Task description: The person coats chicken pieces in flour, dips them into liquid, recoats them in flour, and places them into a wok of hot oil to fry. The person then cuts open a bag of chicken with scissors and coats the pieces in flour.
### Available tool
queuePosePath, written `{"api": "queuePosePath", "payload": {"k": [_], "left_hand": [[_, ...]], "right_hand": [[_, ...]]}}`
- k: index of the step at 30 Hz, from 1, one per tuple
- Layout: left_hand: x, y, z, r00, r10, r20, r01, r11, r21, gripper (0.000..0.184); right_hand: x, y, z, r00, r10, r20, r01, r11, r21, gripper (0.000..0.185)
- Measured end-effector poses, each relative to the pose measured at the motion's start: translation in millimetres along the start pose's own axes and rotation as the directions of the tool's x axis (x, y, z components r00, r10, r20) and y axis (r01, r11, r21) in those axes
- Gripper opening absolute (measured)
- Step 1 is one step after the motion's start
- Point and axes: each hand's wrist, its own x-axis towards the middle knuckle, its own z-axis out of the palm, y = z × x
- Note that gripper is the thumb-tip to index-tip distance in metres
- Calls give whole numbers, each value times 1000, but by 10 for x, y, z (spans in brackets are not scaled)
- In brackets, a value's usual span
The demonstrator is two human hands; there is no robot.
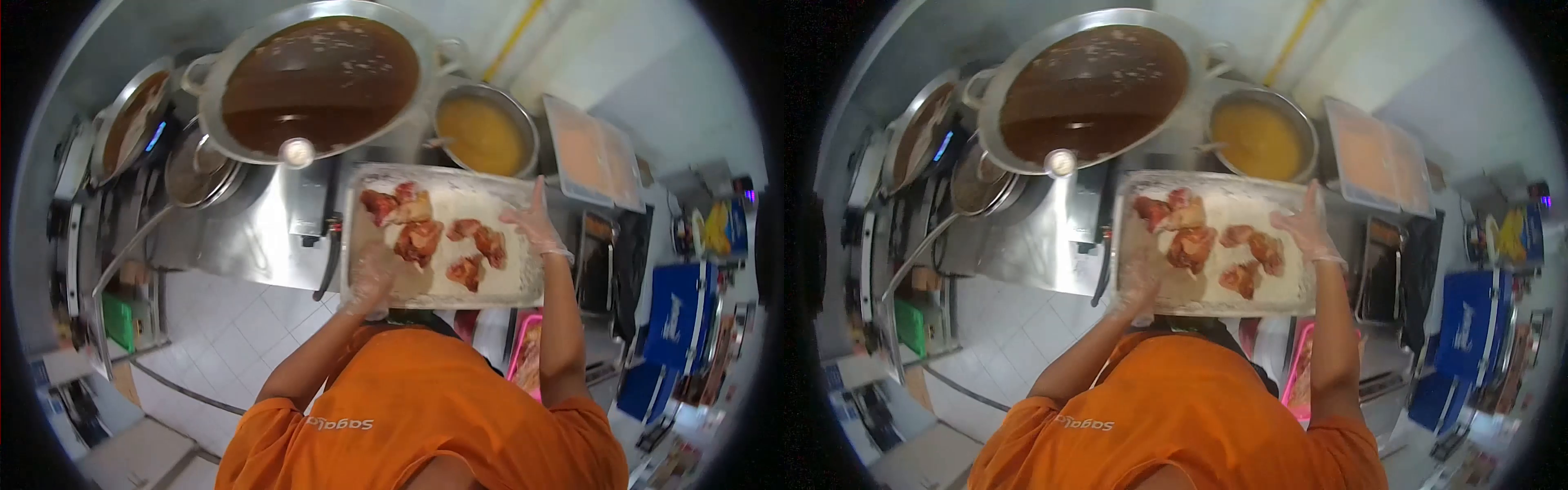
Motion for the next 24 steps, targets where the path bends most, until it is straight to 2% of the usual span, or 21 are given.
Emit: {"api": "queuePosePath", "payload": {"k": [2, 4, 7, 9, 10, 11, 14, 15, 16, 18, 19, 20, 22, 23, 24], "left_hand": [[430, 190, -103, 938, -279, 204, 314, 935, -165, 79], [701, -44, 328, 909, -399, 123, 416, 837, -356, 84], [1063, 42, 497, 820, -572, -14, 469, 687, -555, 88], [1336, -436, 868, 794, -566, 222, 474, 348, -809, 82], [1349, -253, 709, 779, -502, 376, 485, 101, -869, 72], [1362, -69, 545, 741, -425, 520, 508, -151, -848, 62], [1405, -6, 644, 773, -292, 564, 501, -264, -824, 52], [1437, 54, 685, 783, -259, 565, 527, -207, -824, 53], [1457, 184, 719, 789, -227, 570, 549, -154, -821, 54], [1444, 469, 806, 793, -159, 588, 587, -57, -807, 56], [1434, 586, 857, 782, -173, 599, 604, -28, -796, 57], [1417, 701, 903, 770, -186, 610, 621, -1, -784, 59], [1436, 801, 998, 684, -293, 668, 718, 105, -688, 62], [1460, 808, 1076, 600, -395, 696, 791, 165, -589, 63], [1475, 506, 1336, 604, -467, 645, 797, 342, -498, 63]], "right_hand": [[-44, 343, -169, 996, 87, 6, -87, 996, 12, 94], [187, 1104, -217, 986, 155, -65, -164, 970, -178, 84], [433, 1543, -153, 976, 110, -186, -150, 964, -221, 73], [762, 1880, 58, 960, 220, -174, -214, 975, 56, 71], [879, 1812, 118, 950, 272, -154, -242, 951, 193, 71], [1014, 1743, -1, 934, 324, 151, -342, 932, 122, 85], [1363, 1864, 294, 801, 367, 473, -575, 691, 438, 100], [1383, 1796, 316, 838, 269, 474, -405, 890, 211, 100], [1328, 1617, 259, 848, 169, 502, -176, 984, -34, 100], [1162, 1227, 305, 842, 244, 481, -193, 969, -154, 105], [1090, 969, 453, 806, 414, 424, -447, 894, -25, 111], [1015, 769, 529, 723, 574, 385, -655, 746, 117, 116], [879, 459, 477, 748, 496, 442, -534, 845, -44, 121], [868, 374, 447, 753, 455, 474, -455, 882, -124, 123], [882, 371, 413, 768, 456, 450, -420, 889, -183, 123]]}}
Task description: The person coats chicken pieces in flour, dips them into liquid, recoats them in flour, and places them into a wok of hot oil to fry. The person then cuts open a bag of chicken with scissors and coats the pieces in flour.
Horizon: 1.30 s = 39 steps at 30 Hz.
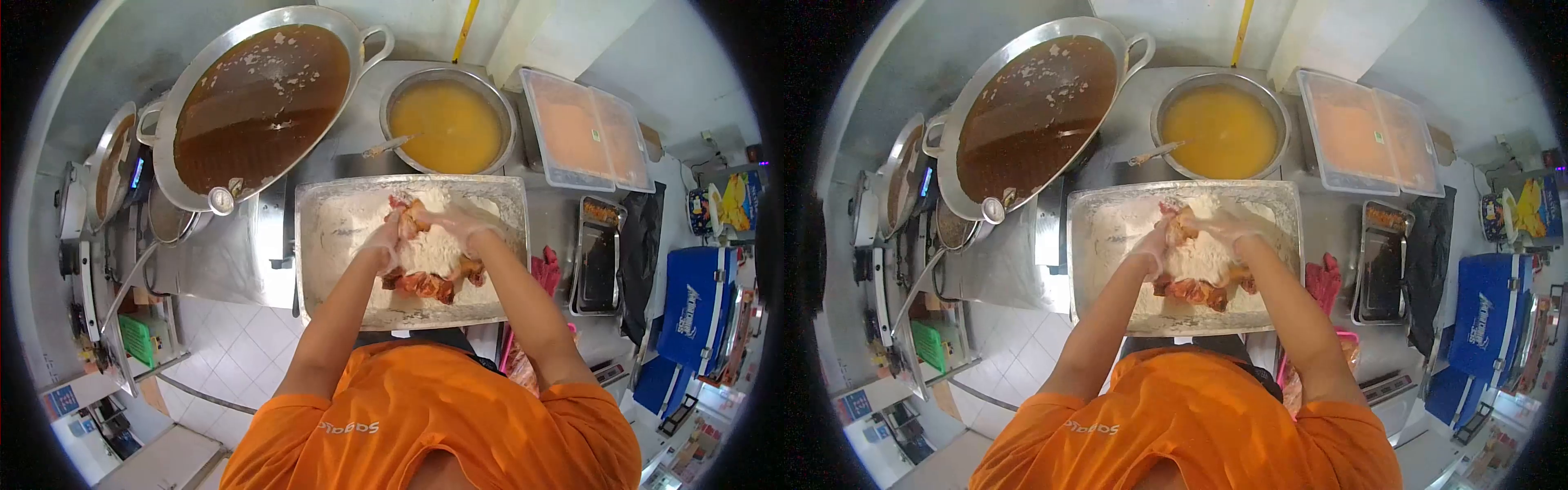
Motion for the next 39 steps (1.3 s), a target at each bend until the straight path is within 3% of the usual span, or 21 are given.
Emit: {"api": "queuePosePath", "payload": {"k": [1, 2, 4, 5, 7, 9, 10, 11, 13, 16, 18, 20, 22, 25, 28, 30, 32, 34, 37, 38, 39], "left_hand": [[313, -217, -94, 996, 4, -88, 14, 980, 197, 63], [198, -215, -162, 954, 235, -185, -151, 913, 380, 60], [-230, -115, -277, 706, 673, -221, -339, 595, 729, 53], [-261, 100, -425, 796, 585, -159, -278, 586, 761, 37], [-231, 151, -467, 945, 293, -142, -287, 956, 62, 36], [-430, 398, -291, 990, -36, -136, 17, 991, -136, 46], [-223, 262, -241, 996, 70, -62, -82, 975, -208, 49], [114, -17, -235, 984, 178, 2, -170, 943, -287, 53], [-286, 192, -239, 986, 137, 94, -143, 988, 58, 68], [-554, 504, -532, 955, -41, 293, -141, 807, 573, 85], [-499, 485, -799, 905, -110, 411, -274, 589, 760, 93], [-459, 283, -875, 899, -135, 416, -195, 727, 659, 92], [-517, 28, -802, 921, -189, 340, 142, 977, 157, 88], [-775, 83, -298, 911, 24, 411, -39, 999, 30, 103], [-776, 79, 135, 960, -195, 203, 201, 979, -11, 103], [220, -721, -22, 985, 170, -17, -164, 969, 186, 91], [393, -894, -174, 826, 519, -218, -274, 709, 650, 81], [109, -602, -356, 818, 571, -68, -279, 498, 821, 74], [110, -295, -552, 801, 491, 341, -436, 90, 895, 66], [153, -252, -509, 795, 467, 387, -478, 88, 874, 64], [153, -240, -346, 846, 469, 252, -472, 439, 765, 61]], "right_hand": [[9, 27, -71, 1000, -4, -28, 2, 998, -64, 122], [31, 60, -168, 998, -12, -56, 5, 992, -126, 122], [118, 142, -358, 993, -40, -112, 11, 969, -245, 121], [166, 199, -414, 989, -55, -138, 10, 953, -303, 120], [318, 390, -392, 917, -397, 45, 260, 507, -822, 113], [425, 446, -259, 893, -436, 111, 327, 460, -826, 104], [281, 190, -14, 937, -348, 35, 290, 715, -637, 99], [358, 179, 63, 952, -304, 49, 280, 789, -546, 92], [836, 309, 139, 951, -280, 130, 306, 805, -509, 76], [-36, 120, -4, 922, -314, 225, 363, 505, -783, 50], [-778, -111, -137, 986, -142, 89, 165, 727, -666, 49], [-669, 206, -137, 998, -58, 37, 69, 779, -624, 56], [-322, 593, -38, 996, -73, 57, 93, 809, -580, 64], [-40, 742, 219, 976, -181, 122, 217, 870, -443, 79], [-229, 294, 384, 967, -253, 42, 256, 943, -212, 96], [-248, 219, 316, 921, -389, -35, 380, 913, -146, 107], [316, 618, 188, 878, -477, -51, 464, 871, -160, 108], [1027, 981, -90, 937, -345, -55, 342, 938, -50, 103], [1103, 1082, -24, 811, -584, -44, 541, 776, -326, 95], [1110, 1050, 74, 777, -629, 15, 593, 725, -349, 94], [1109, 1010, 172, 739, -670, 74, 645, 671, -366, 92]]}}
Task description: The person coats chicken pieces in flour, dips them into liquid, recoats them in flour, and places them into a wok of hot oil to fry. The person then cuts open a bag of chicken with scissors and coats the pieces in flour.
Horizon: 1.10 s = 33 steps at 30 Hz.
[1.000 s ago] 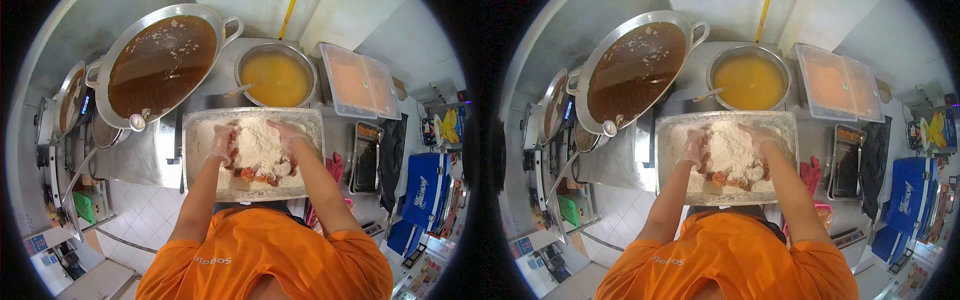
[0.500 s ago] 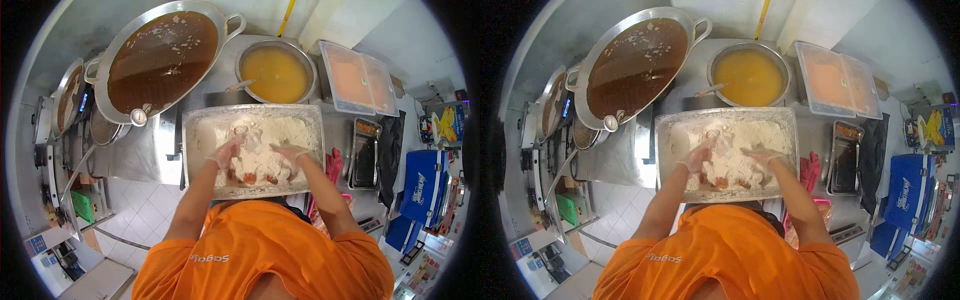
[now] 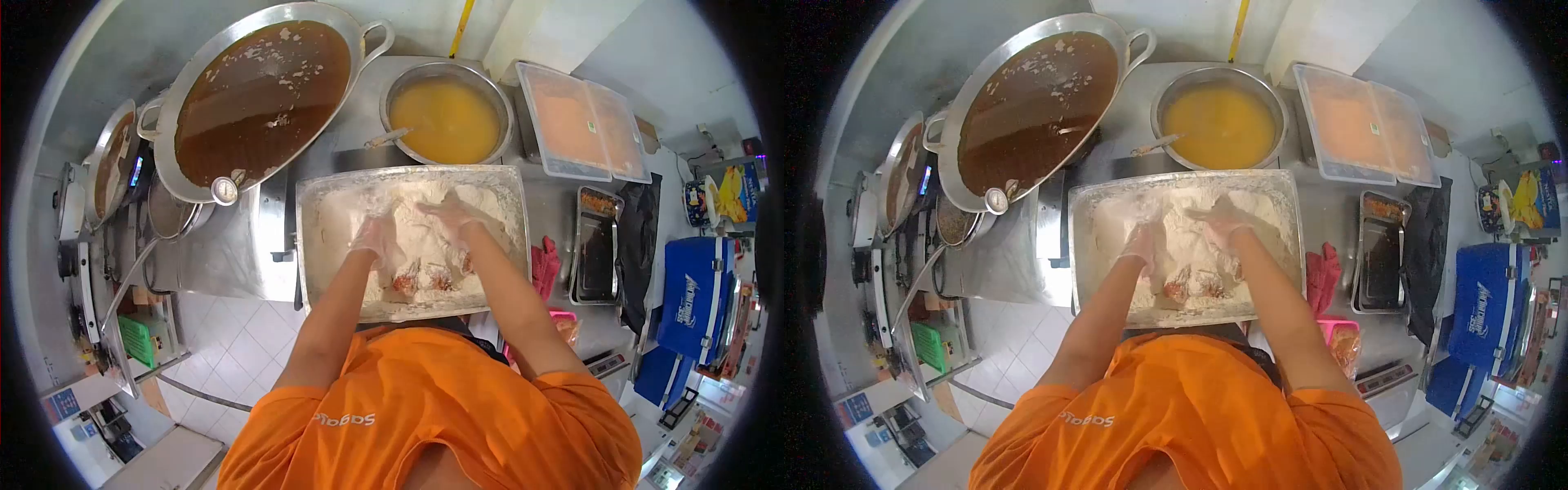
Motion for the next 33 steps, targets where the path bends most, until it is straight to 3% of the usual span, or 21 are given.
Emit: {"api": "queuePosePath", "payload": {"k": [2, 6, 8, 9, 11, 14, 16, 18, 19, 20, 21, 22, 24, 25, 26, 27, 28, 29, 30, 31, 33], "left_hand": [[228, -151, 148, 1000, 0, 13, 1, 999, -37, 59], [-137, -173, -382, 918, -191, 348, 162, 981, 111, 63], [-323, -385, -454, 867, -287, 406, 371, 918, -143, 66], [-418, -456, -437, 852, -306, 425, 448, 845, -290, 67], [-623, -296, -453, 826, -328, 458, 546, 667, -507, 66], [-862, 525, -467, 911, -174, 374, 358, 784, -507, 67], [-531, 247, -7, 938, -138, 318, 270, 868, -418, 71], [-400, 473, 120, 935, -211, 286, 309, 881, -359, 75], [-352, 522, 125, 934, -174, 311, 166, 985, 51, 74], [-303, 568, 133, 932, -136, 335, -28, 896, 443, 76], [-324, 476, 207, 963, -266, 35, 235, 900, 368, 74], [-340, 366, 272, 880, -400, -257, 456, 864, 216, 73], [-343, 209, 167, 803, -502, -321, 363, 839, -405, 78], [-360, 54, -14, 907, -380, -181, 118, 642, -758, 84], [-337, -48, -129, 975, -189, -120, -68, 259, -963, 91], [-251, -84, -150, 976, -211, -62, 7, 314, -949, 92], [-125, -116, -161, 972, -236, -5, 84, 364, -927, 93], [-108, -116, -123, 982, -186, -22, 89, 565, -820, 93], [-90, -119, -83, 990, -136, -39, 75, 738, -671, 93], [-116, 5, -54, 997, 28, -79, -53, 939, -339, 92], [-169, 223, -220, 984, 133, 119, -159, 956, 248, 95]], "right_hand": [[106, -454, -49, 978, 187, 95, -187, 982, -10, 96], [-436, -1027, -595, 906, 388, 169, -350, 912, -216, 104], [-743, -937, -630, 828, 537, 162, -492, 834, -247, 107], [-857, -871, -544, 706, 691, 155, -641, 717, -276, 106], [-1001, -851, -300, 655, 718, 237, -722, 687, -85, 108], [-788, -449, 87, 809, 427, 405, -494, 866, 73, 111], [-616, -411, 217, 875, 319, 363, -378, 920, 103, 110], [-452, -578, 259, 897, 407, 172, -430, 893, 132, 108], [-427, -744, 225, 899, 432, 75, -438, 882, 176, 108], [-469, -882, 143, 901, 432, -22, -411, 871, 270, 106], [-498, -1000, 94, 891, 439, -117, -373, 854, 363, 105], [-441, -587, 150, 876, 451, -170, -360, 847, 391, 97], [-416, -296, -5, 783, 603, -150, -440, 709, 552, 81], [-430, -328, -139, 688, 723, -52, -518, 541, 663, 74], [-368, -122, -105, 825, 550, -130, -368, 697, 616, 75], [-282, 267, 55, 918, 348, -191, -192, 810, 554, 77], [-233, 285, 109, 934, 323, -151, -189, 807, 559, 78], [-184, 293, 159, 949, 296, -111, -185, 805, 564, 80], [-107, -176, 153, 894, 447, 26, -366, 695, 619, 81], [-73, -613, 96, 807, 567, 166, -526, 561, 639, 82], [-106, -1094, -8, 733, 657, 177, -614, 528, 586, 84]]}}
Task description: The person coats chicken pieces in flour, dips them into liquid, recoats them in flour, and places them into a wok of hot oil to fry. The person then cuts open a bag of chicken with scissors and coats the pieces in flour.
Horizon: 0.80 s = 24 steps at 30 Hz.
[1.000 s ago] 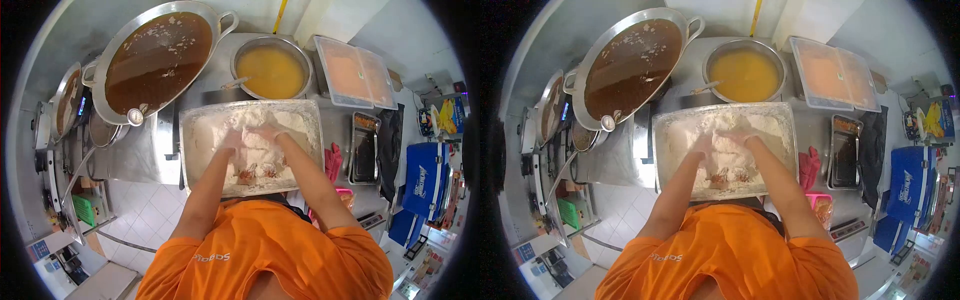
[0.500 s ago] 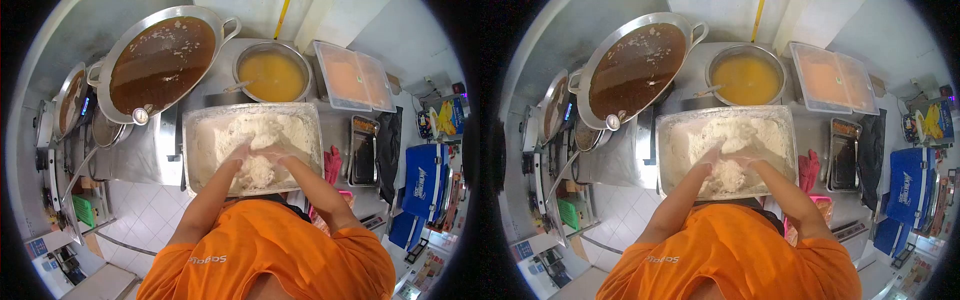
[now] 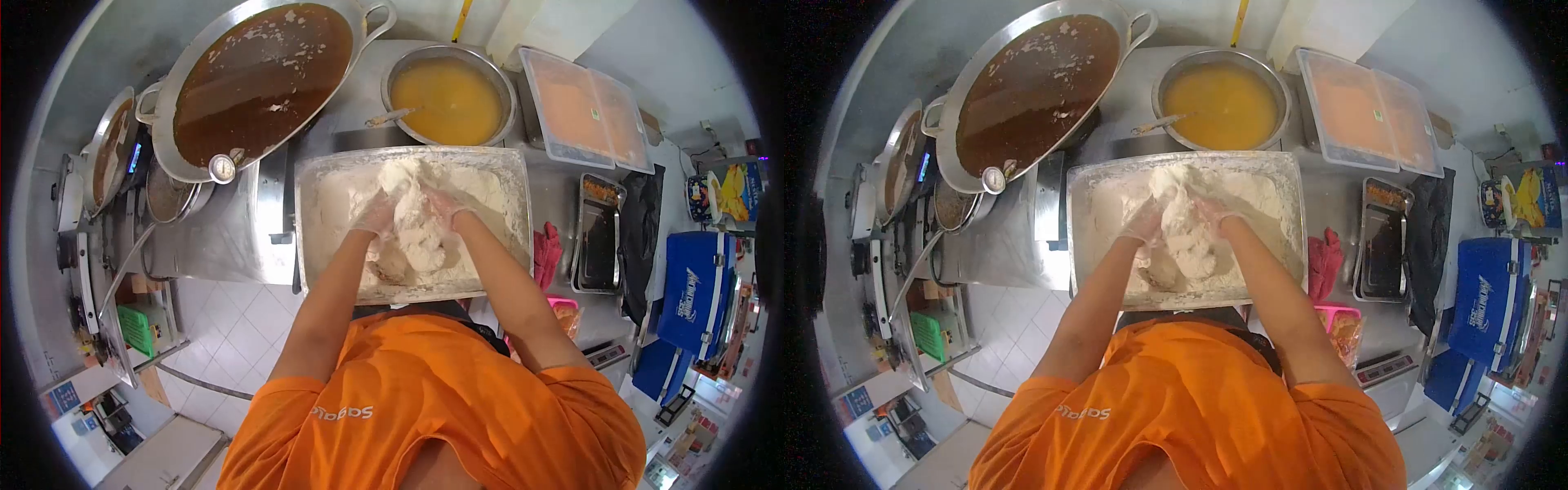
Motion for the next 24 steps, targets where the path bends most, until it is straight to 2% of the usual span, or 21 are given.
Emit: {"api": "queuePosePath", "payload": {"k": [1, 3, 4, 6, 7, 8, 9, 11, 12, 14, 15, 16, 17, 19, 21, 23, 24], "left_hand": [[-67, 71, -180, 982, -55, 179, 18, 979, 205, 100], [-410, 287, -557, 960, -150, 236, 75, 951, 299, 89], [-491, -123, -324, 974, -98, 204, 31, 951, 309, 79], [-594, -475, -61, 945, -247, 216, 248, 968, 22, 62], [-670, -428, -60, 855, -407, 320, 493, 831, -260, 55], [-697, -353, -46, 800, -439, 408, 596, 651, -470, 51], [-729, -258, -48, 736, -465, 492, 671, 408, -619, 48], [-632, 245, 15, 757, -387, 527, 589, 55, -806, 47], [-596, 391, 64, 771, -346, 534, 521, -138, -842, 48], [-279, 98, 537, 896, -258, 362, 357, -67, -932, 43], [-202, -16, 721, 938, -211, 274, 272, -40, -961, 42], [-210, -5, 745, 904, -371, 213, 299, 191, -935, 46], [-231, 12, 764, 858, -501, 112, 347, 405, -846, 52], [-234, -56, 721, 825, -565, 20, 342, 471, -813, 61], [-237, -370, 446, 874, -479, 77, 198, 207, -958, 64], [-153, -373, 340, 896, -432, 98, 106, -7, -994, 68], [-147, -62, 163, 894, -435, 104, 82, -70, -994, 70]], "right_hand": [[-156, -87, 29, 998, 51, -33, -51, 998, -21, 85], [-540, -84, -202, 988, -128, 83, 145, 958, -248, 82], [-663, -19, -325, 966, -208, 155, 250, 904, -345, 81], [-694, 168, -486, 987, -64, 150, 137, 828, -544, 77], [-664, 252, -507, 991, 8, 136, 81, 768, -635, 74], [-581, 327, -476, 977, -62, 204, 194, 658, -728, 71], [-451, 417, -415, 953, -121, 279, 300, 527, -795, 68], [-127, 583, -253, 876, -201, 439, 477, 218, -851, 62], [-7, 646, -164, 825, -212, 523, 544, 50, -838, 59], [-141, 455, -9, 859, -282, 427, 491, 219, -843, 53], [-568, 112, 82, 933, -280, 227, 349, 542, -765, 49], [-796, -84, 122, 978, -206, 28, 185, 801, -569, 46], [-607, 40, 41, 957, -289, -22, 246, 849, -467, 45], [19, 423, -306, 912, -391, -127, 340, 891, -300, 45], [326, 547, -571, 897, -394, -199, 354, 911, -211, 49], [419, 563, -629, 924, -357, -137, 364, 931, 28, 52], [140, 363, -475, 934, -355, -48, 355, 903, 242, 53]]}}
